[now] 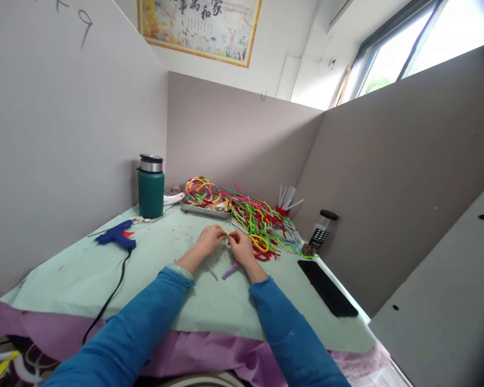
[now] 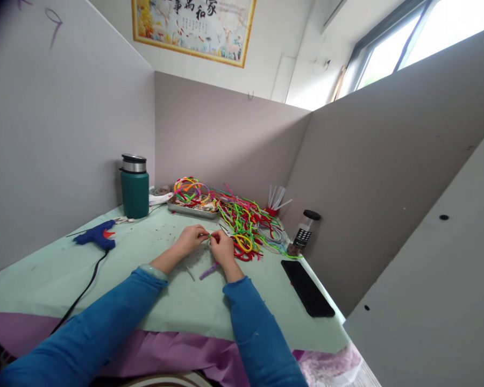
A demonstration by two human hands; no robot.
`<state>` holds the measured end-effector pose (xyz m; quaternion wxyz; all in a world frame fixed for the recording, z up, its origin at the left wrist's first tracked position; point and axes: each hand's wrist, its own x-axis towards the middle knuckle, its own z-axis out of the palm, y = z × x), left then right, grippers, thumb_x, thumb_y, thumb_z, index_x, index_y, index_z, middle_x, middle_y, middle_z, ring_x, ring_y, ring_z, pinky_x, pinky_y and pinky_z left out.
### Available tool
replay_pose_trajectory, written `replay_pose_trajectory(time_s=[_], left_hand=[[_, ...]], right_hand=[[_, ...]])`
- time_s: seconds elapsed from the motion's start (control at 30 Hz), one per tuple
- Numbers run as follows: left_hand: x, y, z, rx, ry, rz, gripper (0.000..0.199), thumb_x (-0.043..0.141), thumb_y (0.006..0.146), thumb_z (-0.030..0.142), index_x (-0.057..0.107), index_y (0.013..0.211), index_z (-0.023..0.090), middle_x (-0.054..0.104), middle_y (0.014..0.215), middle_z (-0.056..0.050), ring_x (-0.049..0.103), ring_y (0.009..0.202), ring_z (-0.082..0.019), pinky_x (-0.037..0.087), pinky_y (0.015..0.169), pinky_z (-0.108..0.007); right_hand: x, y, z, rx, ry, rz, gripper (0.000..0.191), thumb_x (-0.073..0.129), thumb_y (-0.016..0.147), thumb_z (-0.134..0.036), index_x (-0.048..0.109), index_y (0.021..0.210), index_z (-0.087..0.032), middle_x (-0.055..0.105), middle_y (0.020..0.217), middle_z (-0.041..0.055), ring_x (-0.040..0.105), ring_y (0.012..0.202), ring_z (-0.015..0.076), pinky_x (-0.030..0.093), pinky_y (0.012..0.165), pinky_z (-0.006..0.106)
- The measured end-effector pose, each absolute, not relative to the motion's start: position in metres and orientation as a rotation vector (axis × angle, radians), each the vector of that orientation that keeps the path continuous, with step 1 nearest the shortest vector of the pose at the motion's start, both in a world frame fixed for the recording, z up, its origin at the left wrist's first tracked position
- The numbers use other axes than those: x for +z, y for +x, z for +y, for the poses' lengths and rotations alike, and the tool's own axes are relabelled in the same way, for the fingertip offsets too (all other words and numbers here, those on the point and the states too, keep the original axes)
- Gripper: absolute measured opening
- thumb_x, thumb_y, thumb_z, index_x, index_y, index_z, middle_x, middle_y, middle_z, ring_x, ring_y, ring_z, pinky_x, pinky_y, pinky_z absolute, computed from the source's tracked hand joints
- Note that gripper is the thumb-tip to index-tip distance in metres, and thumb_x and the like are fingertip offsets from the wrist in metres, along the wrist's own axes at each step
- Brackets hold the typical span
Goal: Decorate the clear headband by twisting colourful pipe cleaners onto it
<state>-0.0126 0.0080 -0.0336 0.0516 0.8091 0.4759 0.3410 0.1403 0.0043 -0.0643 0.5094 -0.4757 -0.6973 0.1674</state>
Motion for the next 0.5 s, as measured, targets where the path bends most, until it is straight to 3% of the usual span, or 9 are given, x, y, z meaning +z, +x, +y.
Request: replay_pose_trajectory(time_s=[0.23, 0.37, 0.5], left_hand=[[-0.029, -0.015, 0.010, 0.978, 2.152, 1.443, 0.019, 0.059, 0.076, 0.024, 0.074, 0.080, 0.013, 0.068, 0.071, -0.004, 0.056, 0.068, -0.014, 0.040, 0.064, -0.023], [-0.033, -0.018, 0.012, 0.905, 1.845, 1.322, 0.025, 0.059, 0.075, 0.033, 0.069, 0.077, 0.011, 0.050, 0.045, 0.003, 0.041, 0.045, -0.010, 0.031, 0.047, -0.022], [-0.033, -0.020, 0.008, 0.875, 1.665, 1.155, 0.037, 0.060, 0.072, 0.049, 0.062, 0.071, 0.012, 0.040, 0.039, 0.006, 0.033, 0.037, -0.007, 0.025, 0.042, -0.022]], right_hand=[[-0.055, 0.140, -0.004, 0.450, -1.083, -1.685, 0.012, 0.052, 0.076, -0.027, 0.061, 0.076, -0.019, 0.066, 0.072, 0.0016, 0.060, 0.068, 0.0170, 0.044, 0.064, 0.028], [-0.053, 0.140, -0.006, 0.490, -1.051, -1.696, 0.012, 0.053, 0.076, -0.028, 0.061, 0.075, -0.019, 0.065, 0.070, 0.0011, 0.059, 0.066, 0.0164, 0.044, 0.062, 0.027], [-0.050, 0.138, -0.008, 0.569, -1.005, -1.681, 0.011, 0.053, 0.076, -0.027, 0.061, 0.077, -0.018, 0.065, 0.071, 0.0016, 0.059, 0.066, 0.0162, 0.045, 0.062, 0.027]])
